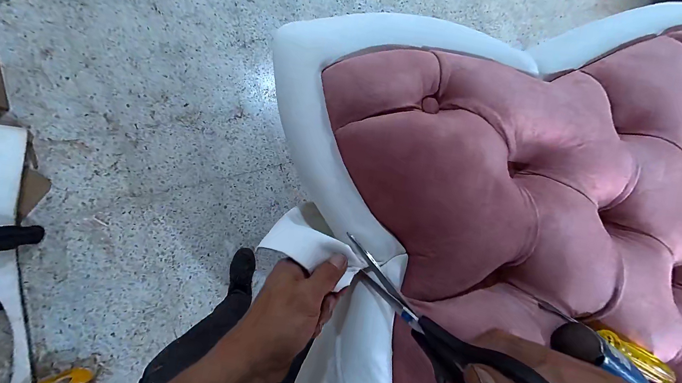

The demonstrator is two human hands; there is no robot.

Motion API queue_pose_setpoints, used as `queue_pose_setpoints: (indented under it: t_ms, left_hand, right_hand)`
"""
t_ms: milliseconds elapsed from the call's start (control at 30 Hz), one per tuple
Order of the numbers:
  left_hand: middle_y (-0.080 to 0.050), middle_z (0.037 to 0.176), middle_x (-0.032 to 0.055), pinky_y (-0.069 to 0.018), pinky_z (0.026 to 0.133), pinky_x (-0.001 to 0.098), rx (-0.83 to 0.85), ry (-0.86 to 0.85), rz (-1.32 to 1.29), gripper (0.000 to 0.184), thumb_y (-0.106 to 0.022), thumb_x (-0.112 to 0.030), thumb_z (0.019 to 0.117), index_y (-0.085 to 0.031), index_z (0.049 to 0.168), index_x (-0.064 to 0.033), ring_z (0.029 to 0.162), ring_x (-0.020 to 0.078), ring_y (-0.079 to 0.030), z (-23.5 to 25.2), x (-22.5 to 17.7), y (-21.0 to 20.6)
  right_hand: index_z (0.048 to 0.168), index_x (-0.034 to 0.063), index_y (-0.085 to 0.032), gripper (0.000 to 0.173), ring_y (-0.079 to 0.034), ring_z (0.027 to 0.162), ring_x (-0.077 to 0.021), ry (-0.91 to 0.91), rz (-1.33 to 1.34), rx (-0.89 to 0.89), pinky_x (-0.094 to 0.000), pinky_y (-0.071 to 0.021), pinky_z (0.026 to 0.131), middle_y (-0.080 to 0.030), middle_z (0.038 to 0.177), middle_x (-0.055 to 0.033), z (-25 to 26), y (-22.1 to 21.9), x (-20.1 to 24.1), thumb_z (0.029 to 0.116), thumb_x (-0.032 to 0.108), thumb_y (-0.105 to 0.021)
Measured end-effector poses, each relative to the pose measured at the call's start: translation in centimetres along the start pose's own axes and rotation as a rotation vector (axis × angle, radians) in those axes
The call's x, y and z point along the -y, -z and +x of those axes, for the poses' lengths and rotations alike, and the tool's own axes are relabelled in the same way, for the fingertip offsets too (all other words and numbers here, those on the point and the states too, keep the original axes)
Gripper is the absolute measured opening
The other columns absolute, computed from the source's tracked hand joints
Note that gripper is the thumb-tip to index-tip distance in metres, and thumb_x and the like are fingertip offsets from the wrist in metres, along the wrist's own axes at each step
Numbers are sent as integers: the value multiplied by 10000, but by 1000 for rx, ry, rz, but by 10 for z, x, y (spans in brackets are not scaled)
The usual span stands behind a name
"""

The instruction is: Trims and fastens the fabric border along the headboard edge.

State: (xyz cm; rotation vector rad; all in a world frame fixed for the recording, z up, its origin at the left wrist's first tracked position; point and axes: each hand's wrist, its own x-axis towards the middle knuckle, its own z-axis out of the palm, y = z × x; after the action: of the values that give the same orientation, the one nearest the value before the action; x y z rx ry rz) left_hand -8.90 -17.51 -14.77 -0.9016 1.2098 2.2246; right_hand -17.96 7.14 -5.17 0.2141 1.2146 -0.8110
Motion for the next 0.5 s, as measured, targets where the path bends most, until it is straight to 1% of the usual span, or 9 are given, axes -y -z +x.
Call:
queue_pose_setpoints:
  t_ms: [33,100,200,267,333,433,500]
  left_hand:
    - [-508,599,-36,-399,437,164,14,-17,-48,260,-458,-195,1090,-602,908,-78,457,20,-438,-1,8,0]
    - [-501,600,-41,-397,436,155,49,-38,-172,247,-444,-182,1086,-588,913,-81,461,12,-439,0,24,-1]
    - [-484,604,-49,-409,452,150,108,-8,-347,276,-408,-177,1091,-570,886,-88,471,9,-445,0,34,-3]
    - [-483,616,-45,-421,453,147,136,21,-430,296,-397,-184,1100,-563,876,-84,475,12,-453,-1,36,-5]
    - [-484,620,-44,-422,455,151,147,6,-438,273,-413,-189,1090,-567,889,-88,477,14,-453,0,42,-4]
    - [-490,607,-55,-414,456,160,148,-72,-387,216,-496,-218,1063,-592,900,-114,477,11,-451,4,56,-2]
    - [-500,612,-61,-417,460,158,146,-109,-348,197,-536,-235,1050,-612,901,-131,484,5,-458,6,60,-2]
  right_hand:
    - [863,241,-662,554,-582,536,-21,-39,-72,-42,-168,-468,452,-629,713,70,-1,2,10,754,783,-705]
    - [828,236,-647,514,-568,522,-16,-118,-199,-88,-173,-459,453,-605,669,78,-2,6,28,767,741,-719]
    - [773,204,-637,421,-526,495,-4,-175,-436,-118,-171,-416,447,-567,613,81,0,15,58,864,612,-692]
    - [761,176,-668,414,-521,501,-12,-208,-566,-113,-191,-415,470,-570,597,70,6,24,74,880,571,-708]
    - [742,160,-664,425,-500,502,-25,-247,-641,-85,-216,-398,485,-554,588,58,12,28,86,870,559,-735]
    - [695,164,-628,461,-462,458,-27,-292,-704,-85,-218,-360,443,-514,543,57,17,31,91,808,583,-786]
    - [679,170,-626,466,-466,440,-25,-283,-707,-93,-213,-358,420,-519,527,54,16,35,89,771,588,-811]
